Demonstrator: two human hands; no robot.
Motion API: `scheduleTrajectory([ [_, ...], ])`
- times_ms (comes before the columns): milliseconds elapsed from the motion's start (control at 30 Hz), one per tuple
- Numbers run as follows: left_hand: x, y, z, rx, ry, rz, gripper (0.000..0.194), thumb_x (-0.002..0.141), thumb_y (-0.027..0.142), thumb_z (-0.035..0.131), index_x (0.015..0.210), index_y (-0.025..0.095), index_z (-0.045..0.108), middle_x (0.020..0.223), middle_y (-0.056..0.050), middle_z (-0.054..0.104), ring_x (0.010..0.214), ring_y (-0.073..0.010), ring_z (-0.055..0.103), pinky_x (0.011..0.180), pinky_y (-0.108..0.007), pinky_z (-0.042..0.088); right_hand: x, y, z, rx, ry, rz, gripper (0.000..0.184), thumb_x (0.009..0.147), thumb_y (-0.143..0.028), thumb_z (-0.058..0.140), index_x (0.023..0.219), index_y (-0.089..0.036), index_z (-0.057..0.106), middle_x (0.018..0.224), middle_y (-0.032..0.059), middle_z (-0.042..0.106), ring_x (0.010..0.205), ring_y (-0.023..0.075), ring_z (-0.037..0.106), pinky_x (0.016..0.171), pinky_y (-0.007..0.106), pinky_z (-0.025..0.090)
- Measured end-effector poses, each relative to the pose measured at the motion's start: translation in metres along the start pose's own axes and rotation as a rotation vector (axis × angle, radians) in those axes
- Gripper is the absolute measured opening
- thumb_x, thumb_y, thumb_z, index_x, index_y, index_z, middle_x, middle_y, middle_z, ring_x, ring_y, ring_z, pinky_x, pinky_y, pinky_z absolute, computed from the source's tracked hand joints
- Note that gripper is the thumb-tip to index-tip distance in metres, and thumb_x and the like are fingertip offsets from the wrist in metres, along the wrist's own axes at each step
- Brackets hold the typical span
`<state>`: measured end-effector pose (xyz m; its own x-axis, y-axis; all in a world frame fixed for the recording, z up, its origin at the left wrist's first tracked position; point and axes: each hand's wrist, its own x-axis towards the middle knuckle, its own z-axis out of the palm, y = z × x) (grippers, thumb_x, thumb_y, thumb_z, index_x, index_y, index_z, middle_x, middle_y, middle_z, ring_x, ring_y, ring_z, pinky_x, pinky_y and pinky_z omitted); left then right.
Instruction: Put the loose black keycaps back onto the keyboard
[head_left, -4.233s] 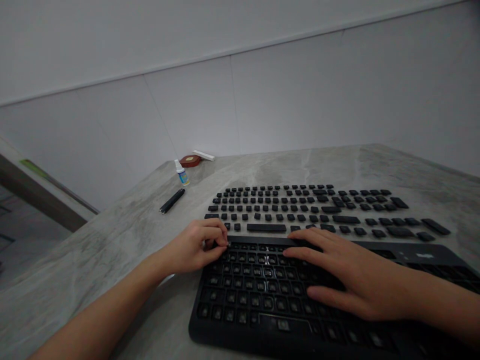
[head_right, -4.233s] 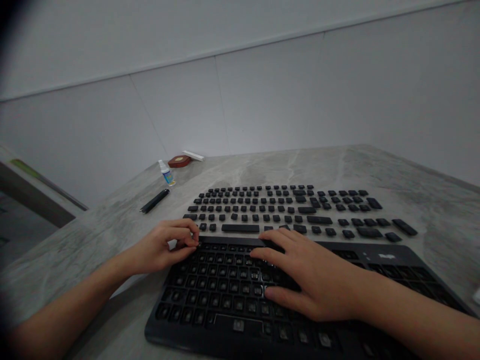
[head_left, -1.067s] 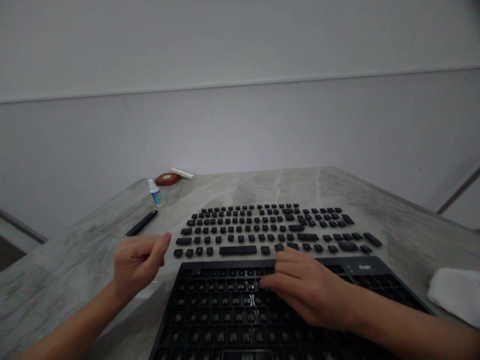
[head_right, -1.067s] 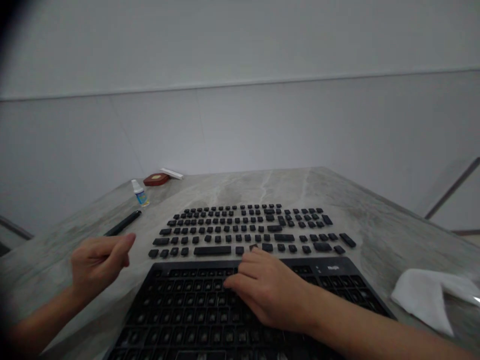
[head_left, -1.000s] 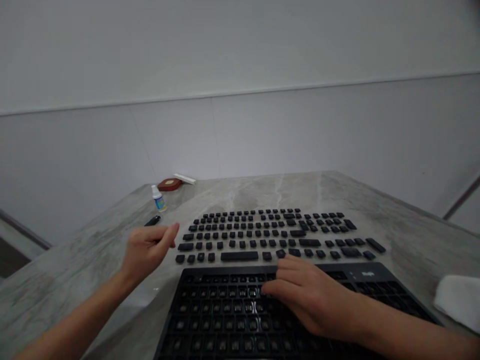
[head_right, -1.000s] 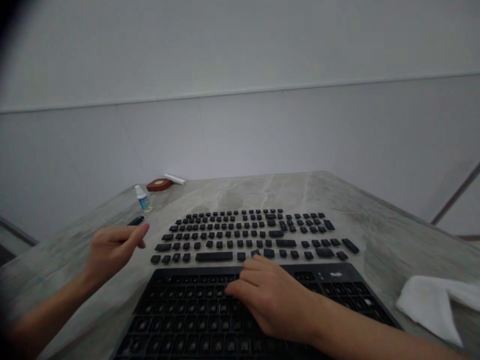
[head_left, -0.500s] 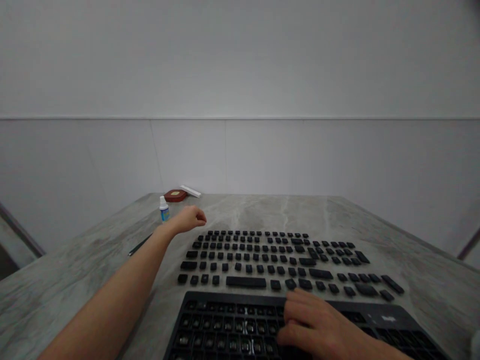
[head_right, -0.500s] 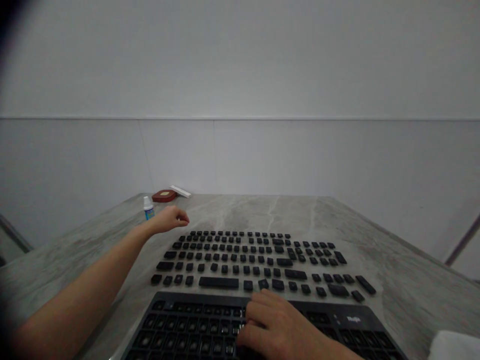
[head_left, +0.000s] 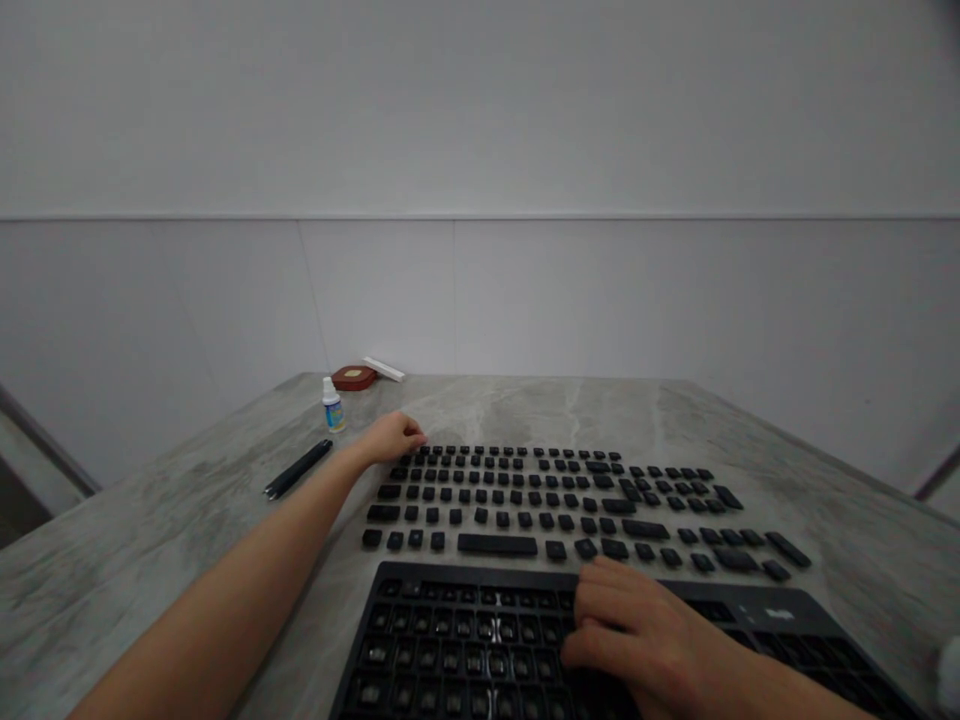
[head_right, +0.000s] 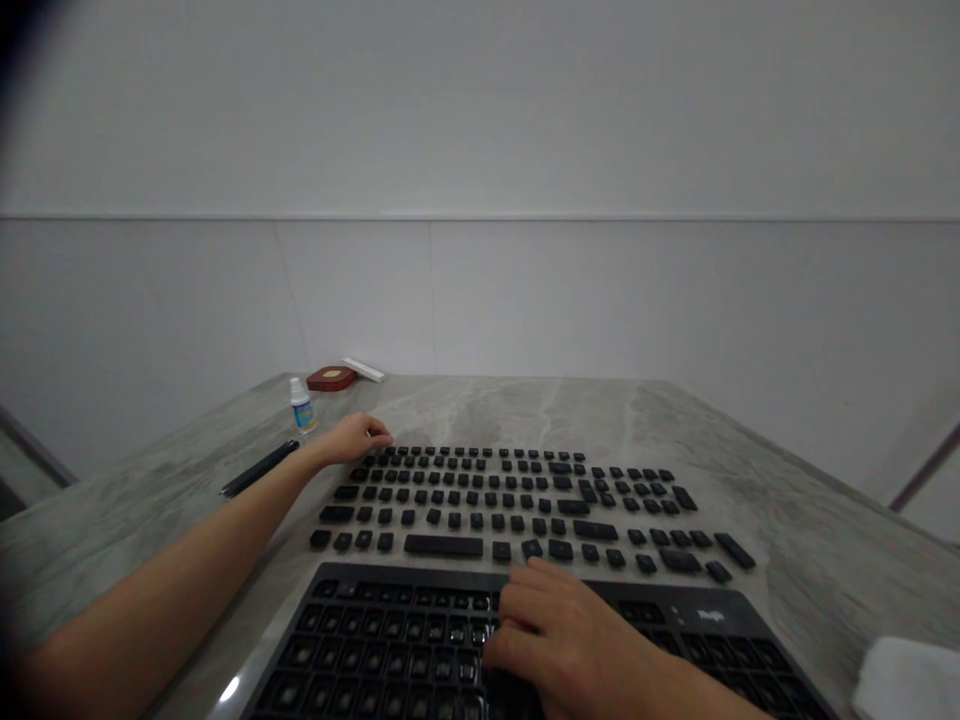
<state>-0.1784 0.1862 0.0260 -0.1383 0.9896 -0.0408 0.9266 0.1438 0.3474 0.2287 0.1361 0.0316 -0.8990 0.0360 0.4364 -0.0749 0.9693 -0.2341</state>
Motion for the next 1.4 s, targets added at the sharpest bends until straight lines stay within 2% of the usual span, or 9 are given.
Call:
scheduleTrajectory([
  [400,0.0039,-0.0019,0.0061,-0.156,-0.068,-0.024,0.028,0.097,0.035,0.060,0.113,0.012,0.062,0.110,-0.007,0.064,0.093,-0.0224,0.065,0.080,-0.038,0.057,-0.0010,0.0038,0.0061,-0.003,-0.032,-0.016,0.034,0.069,-0.001,0.044,0.092,-0.016,0.063,0.082,0.0067,0.061,0.075,0.0187,0.051,0.066,0.032,0.034],
  [967,0.0032,0.0025,0.0051,-0.127,-0.054,0.011,0.026,0.098,0.033,0.061,0.115,0.013,0.062,0.112,-0.008,0.064,0.095,-0.0214,0.065,0.083,-0.040,0.056,0.0029,-0.0016,0.0013,-0.010,-0.068,0.017,0.033,0.069,0.001,0.044,0.090,-0.018,0.061,0.088,0.0063,0.065,0.080,0.0185,0.055,0.071,0.033,0.038],
  [1100,0.0021,0.0029,0.0051,-0.118,-0.052,-0.001,0.026,0.098,0.033,0.061,0.115,0.013,0.061,0.112,-0.008,0.064,0.095,-0.0214,0.065,0.083,-0.040,0.056,0.0018,-0.0029,0.0011,-0.005,-0.093,0.031,0.035,0.067,0.001,0.047,0.092,-0.018,0.062,0.088,0.0069,0.064,0.081,0.0201,0.056,0.070,0.034,0.040],
  [1267,0.0032,0.0037,0.0058,-0.126,-0.023,-0.032,0.027,0.098,0.034,0.060,0.114,0.013,0.062,0.111,-0.008,0.064,0.095,-0.0217,0.065,0.082,-0.040,0.056,0.0015,-0.0039,-0.0008,0.024,-0.095,0.057,0.036,0.074,0.003,0.042,0.094,-0.019,0.063,0.089,0.0064,0.064,0.082,0.0204,0.056,0.071,0.034,0.042],
  [1400,0.0015,0.0027,0.0032,-0.176,0.006,-0.047,0.029,0.099,0.036,0.059,0.117,0.013,0.061,0.111,-0.008,0.064,0.094,-0.0215,0.065,0.082,-0.040,0.057,0.0008,-0.0025,-0.0002,0.030,-0.076,0.037,0.038,0.070,0.003,0.043,0.095,-0.018,0.063,0.088,0.0065,0.064,0.080,0.0206,0.055,0.070,0.034,0.040],
])
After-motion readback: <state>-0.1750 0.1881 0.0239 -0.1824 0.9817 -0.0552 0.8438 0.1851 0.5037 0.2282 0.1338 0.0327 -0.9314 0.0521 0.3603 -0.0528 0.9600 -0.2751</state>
